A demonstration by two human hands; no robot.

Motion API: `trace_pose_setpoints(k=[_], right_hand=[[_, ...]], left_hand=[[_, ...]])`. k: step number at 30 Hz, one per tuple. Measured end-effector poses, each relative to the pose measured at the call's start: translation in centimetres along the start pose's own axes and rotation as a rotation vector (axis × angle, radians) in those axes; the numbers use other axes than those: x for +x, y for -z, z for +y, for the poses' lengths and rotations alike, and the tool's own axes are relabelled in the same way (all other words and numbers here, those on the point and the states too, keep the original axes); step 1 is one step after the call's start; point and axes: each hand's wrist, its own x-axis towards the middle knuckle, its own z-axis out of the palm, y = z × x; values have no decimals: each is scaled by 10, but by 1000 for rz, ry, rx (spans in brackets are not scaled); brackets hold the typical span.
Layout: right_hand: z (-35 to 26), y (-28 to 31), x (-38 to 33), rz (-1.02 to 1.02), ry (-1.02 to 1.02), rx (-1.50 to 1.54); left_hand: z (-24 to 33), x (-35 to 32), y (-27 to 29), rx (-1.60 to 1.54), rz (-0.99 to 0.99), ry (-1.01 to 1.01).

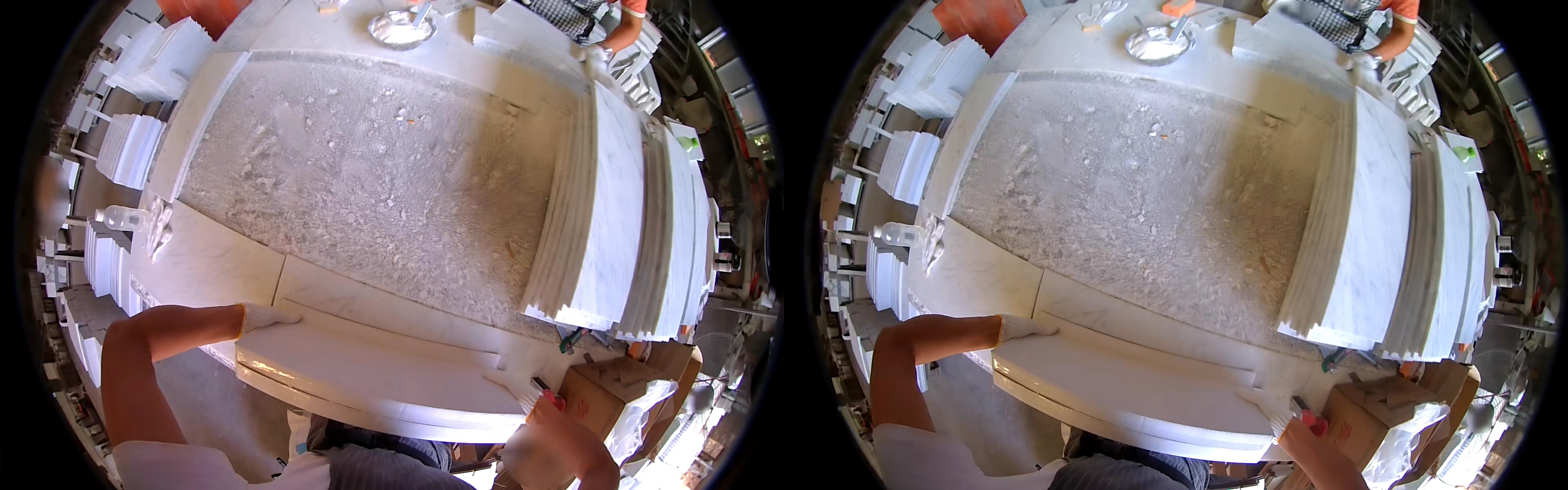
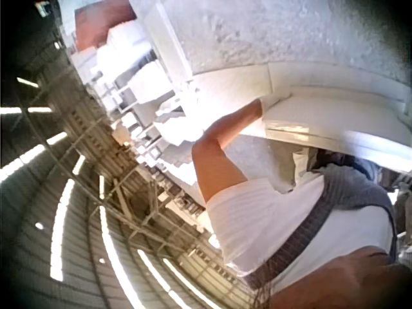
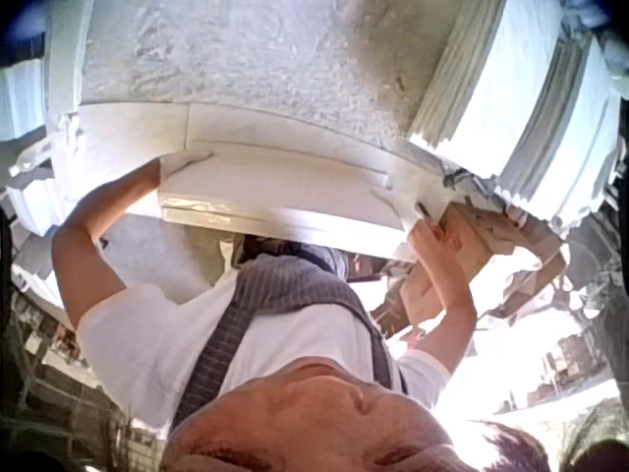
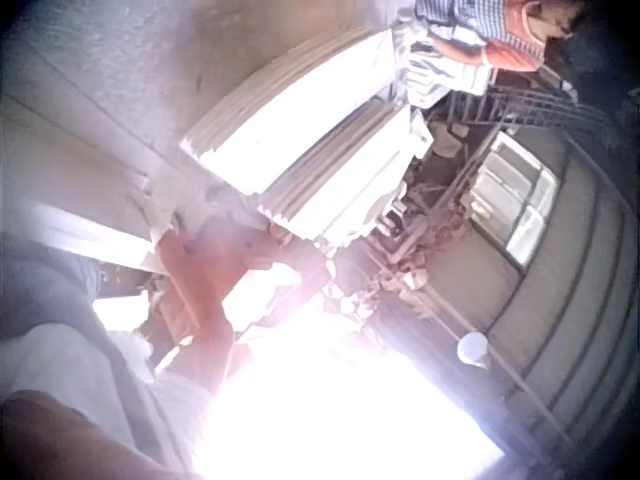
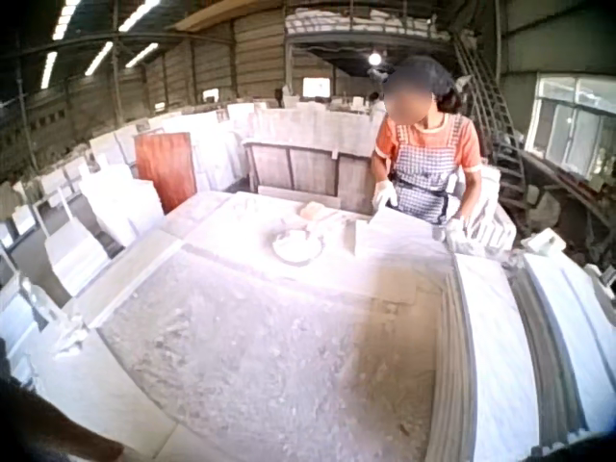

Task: The person wraps white rectangular tiles in plastic film and places them into a cardboard box. They handle the tiles and plastic film by hand, then use a tape dispenser to seal the box.

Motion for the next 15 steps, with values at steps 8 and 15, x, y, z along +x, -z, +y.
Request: trace_pose_setpoints(k=[8, 15], right_hand=[[27, 9, 7, -102, 109, -59], [100, 68, 69, -122, 406, -204]], left_hand=[[-59, -2, -1, -184, -130, -302], [-123, -7, -20, -286, -53, -670]])
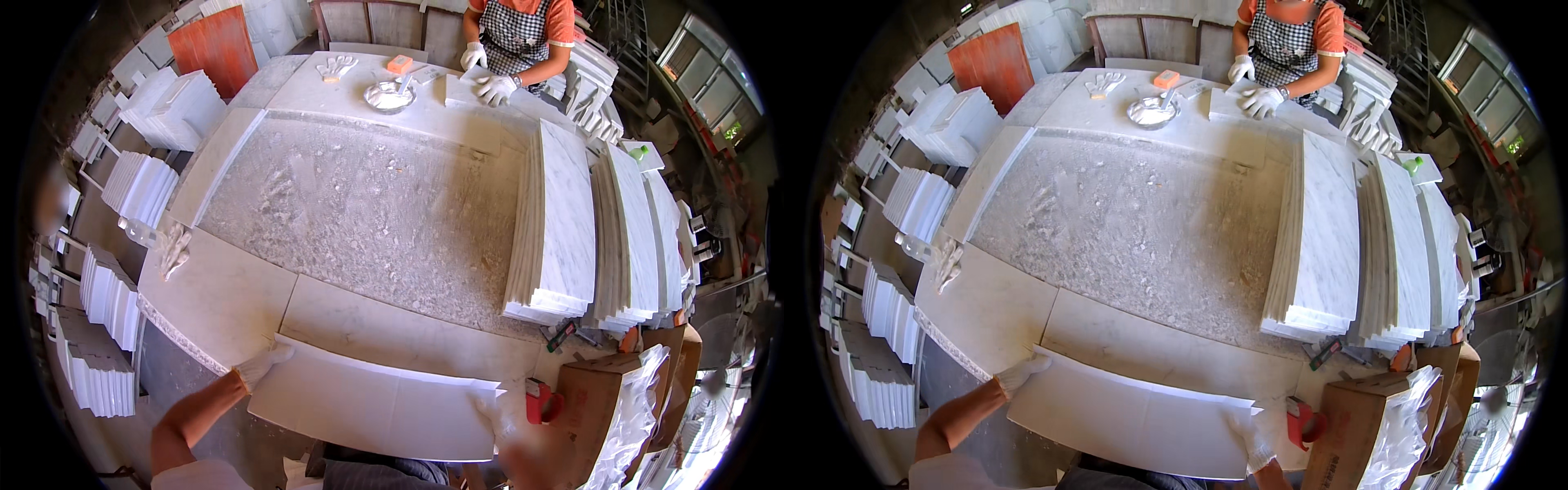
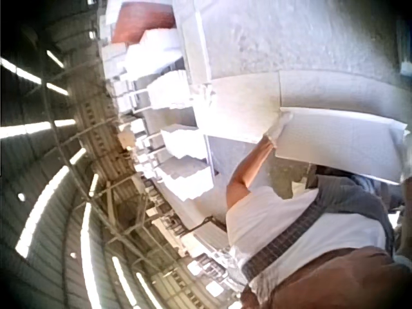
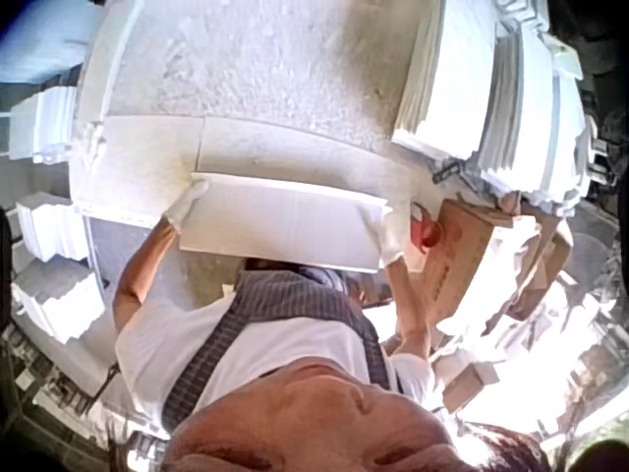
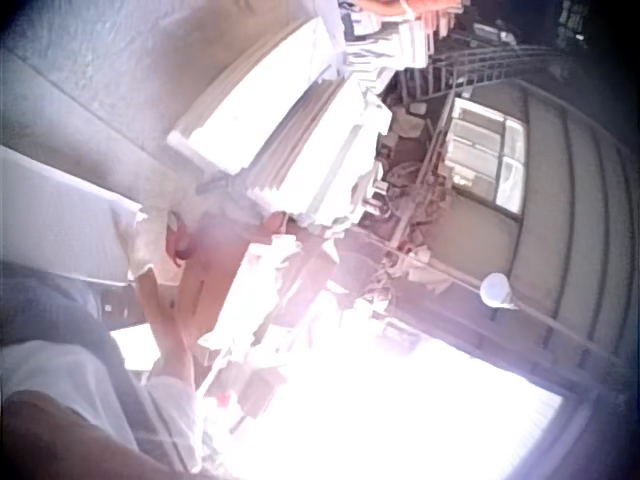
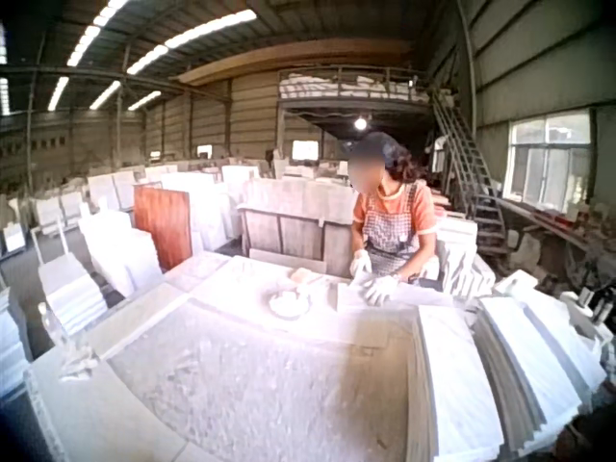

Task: The person wraps white rectangular tiles in plastic film and places them into a cardboard box. They handle the tiles and plastic film by hand, then use a tape dispenser to seal the box.

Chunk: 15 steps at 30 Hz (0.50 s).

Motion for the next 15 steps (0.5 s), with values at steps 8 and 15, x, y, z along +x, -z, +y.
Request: trace_pose_setpoints(k=[8, 15], right_hand=[[-30, -35, -55, -6, 205, -188], [-36, -19, -51, -36, 245, -211]], left_hand=[[-7, -44, 23, -31, -218, -400], [14, -26, 83, 667, 362, -657]])
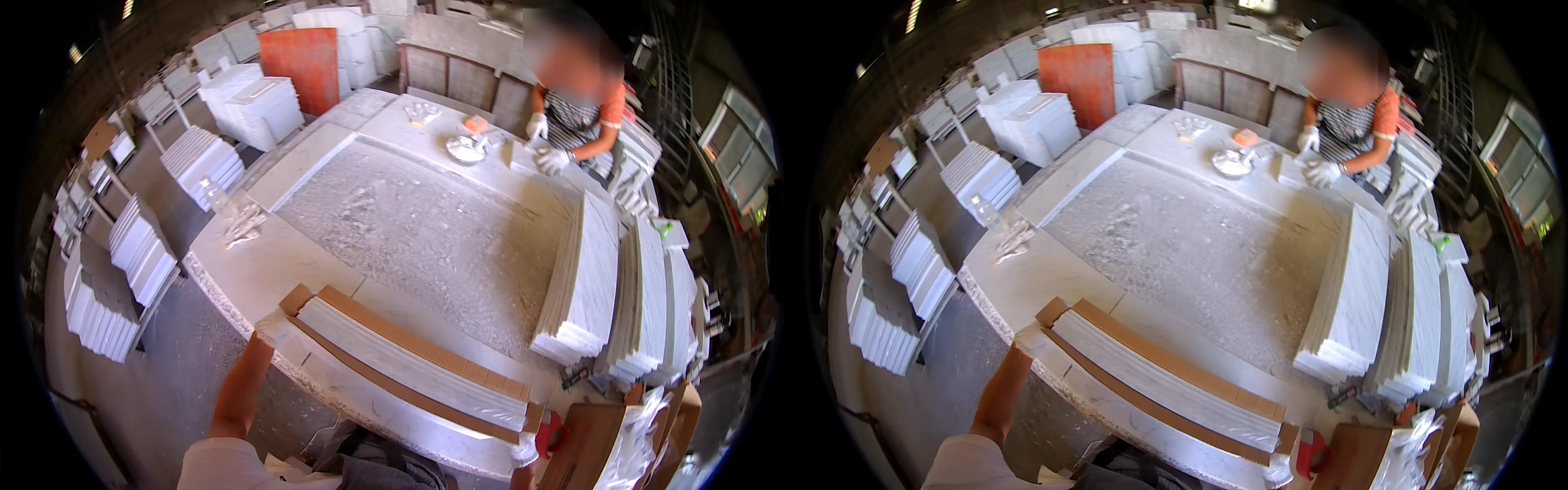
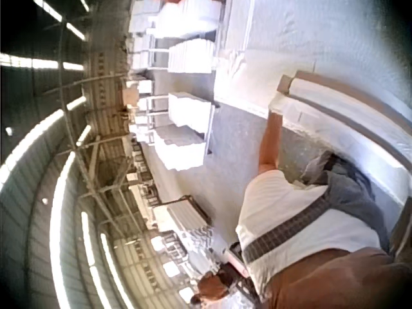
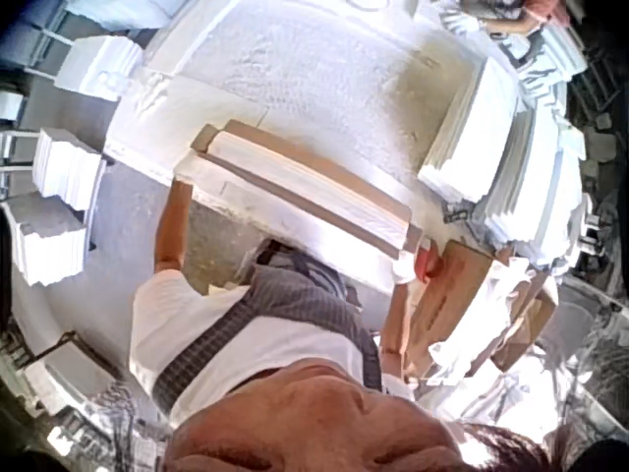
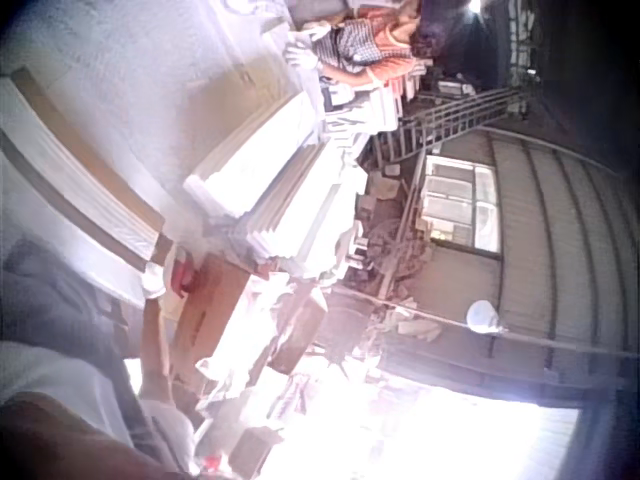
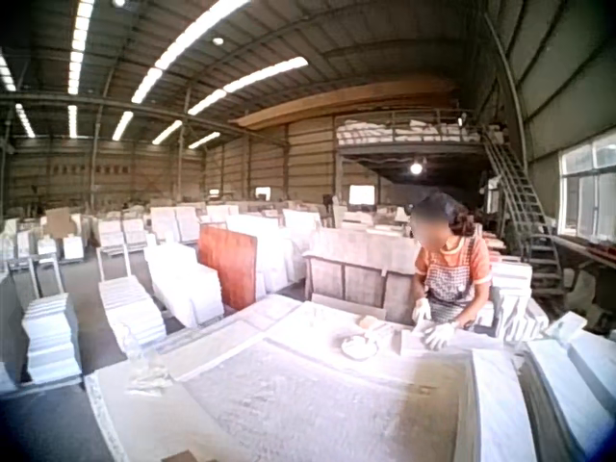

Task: The person wraps white rectangular tiles in plastic film and places them into a cardboard box. They handle the tiles and plastic film by hand, then use a tape dispenser to seal the box.

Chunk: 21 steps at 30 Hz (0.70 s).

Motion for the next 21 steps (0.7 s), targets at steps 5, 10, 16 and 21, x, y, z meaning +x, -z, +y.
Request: trace_pose_setpoints(k=[5, 10, 16, 21], right_hand=[[7, 0, -8, 83, -29, 14], [28, -1, -13, 32, -13, -17], [-4, 28, -36, -156, 33, -29], [-28, 27, -24, -441, 89, -94]], left_hand=[[25, -30, -2, 375, -102, 77], [22, -81, 10, 424, -132, 117], [37, -78, -10, -94, 73, -68], [72, -104, -15, -116, 64, -258]])
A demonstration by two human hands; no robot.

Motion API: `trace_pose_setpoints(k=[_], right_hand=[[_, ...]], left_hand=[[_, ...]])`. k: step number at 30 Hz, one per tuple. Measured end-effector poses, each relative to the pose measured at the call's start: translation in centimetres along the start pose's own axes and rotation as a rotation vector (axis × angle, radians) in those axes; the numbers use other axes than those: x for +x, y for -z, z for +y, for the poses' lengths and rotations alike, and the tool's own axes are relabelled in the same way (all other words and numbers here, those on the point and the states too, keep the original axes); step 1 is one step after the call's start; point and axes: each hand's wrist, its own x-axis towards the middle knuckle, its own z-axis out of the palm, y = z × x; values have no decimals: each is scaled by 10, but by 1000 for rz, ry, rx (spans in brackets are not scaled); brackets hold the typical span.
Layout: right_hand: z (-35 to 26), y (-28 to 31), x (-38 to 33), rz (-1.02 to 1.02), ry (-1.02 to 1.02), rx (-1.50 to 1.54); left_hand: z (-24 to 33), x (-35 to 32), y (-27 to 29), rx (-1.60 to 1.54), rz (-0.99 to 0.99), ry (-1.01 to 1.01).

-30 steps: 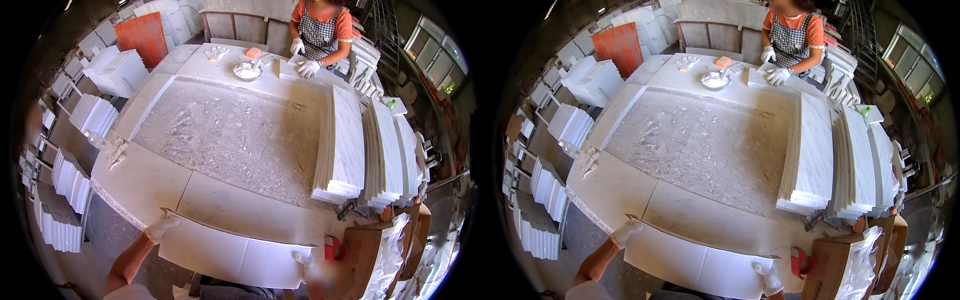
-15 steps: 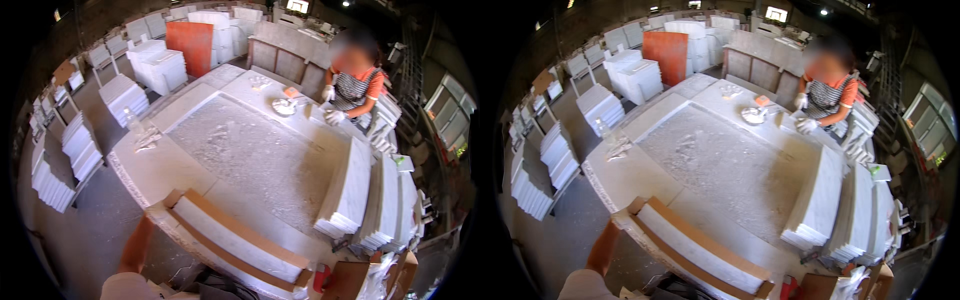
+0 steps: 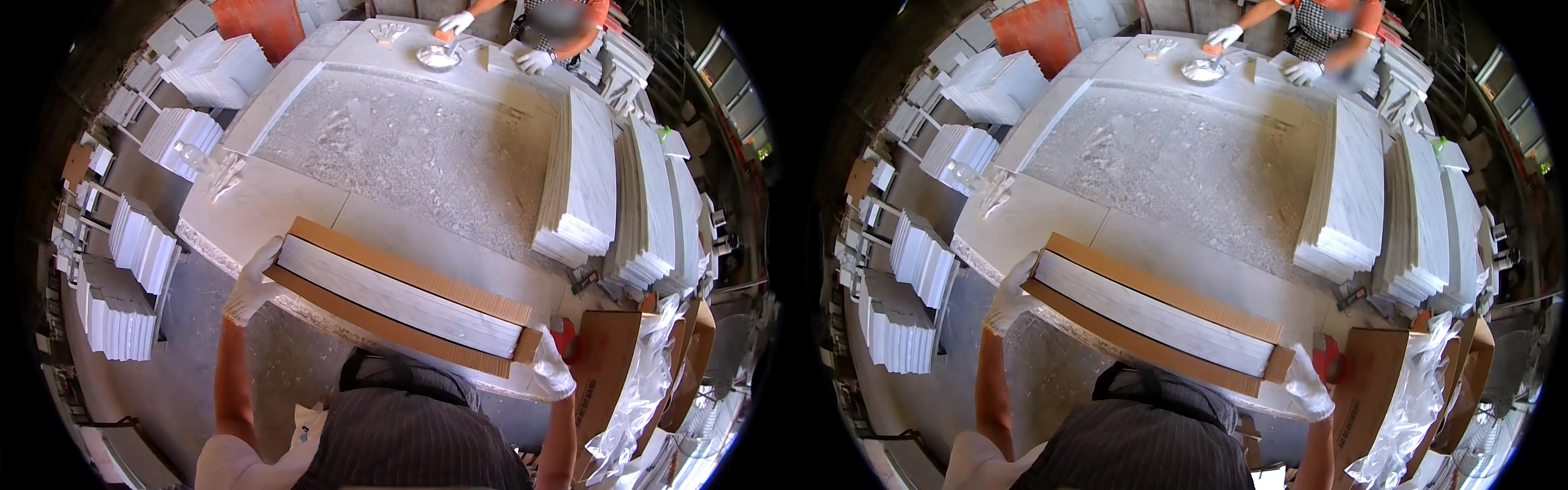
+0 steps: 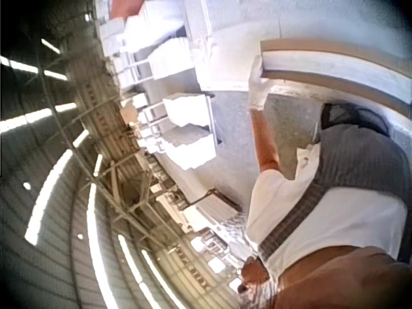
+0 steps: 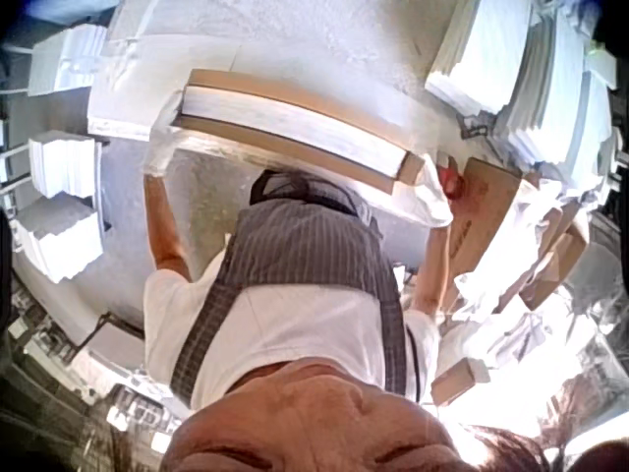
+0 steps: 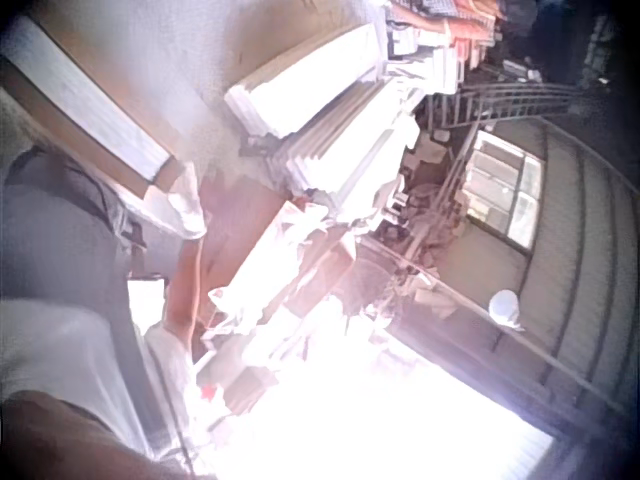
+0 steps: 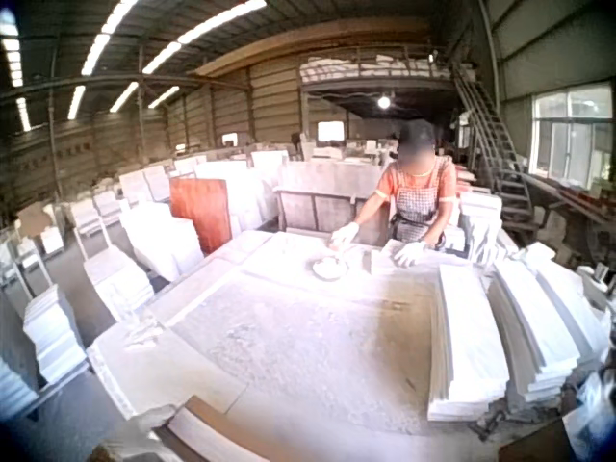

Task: The person wraps white rectangular tiles in plastic film and places them into a cardboard box. They handle the tiles and plastic film by hand, then use a tape dispenser to seal the box.

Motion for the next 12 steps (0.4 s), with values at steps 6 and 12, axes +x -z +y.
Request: trace_pose_setpoints(k=[6, 12], right_hand=[[-2, -29, 51, 174, 165, -111], [-4, -54, 57, 414, 190, -284]], left_hand=[[33, 12, 1, 384, -114, -24], [-1, 32, -4, 527, -36, -112]])
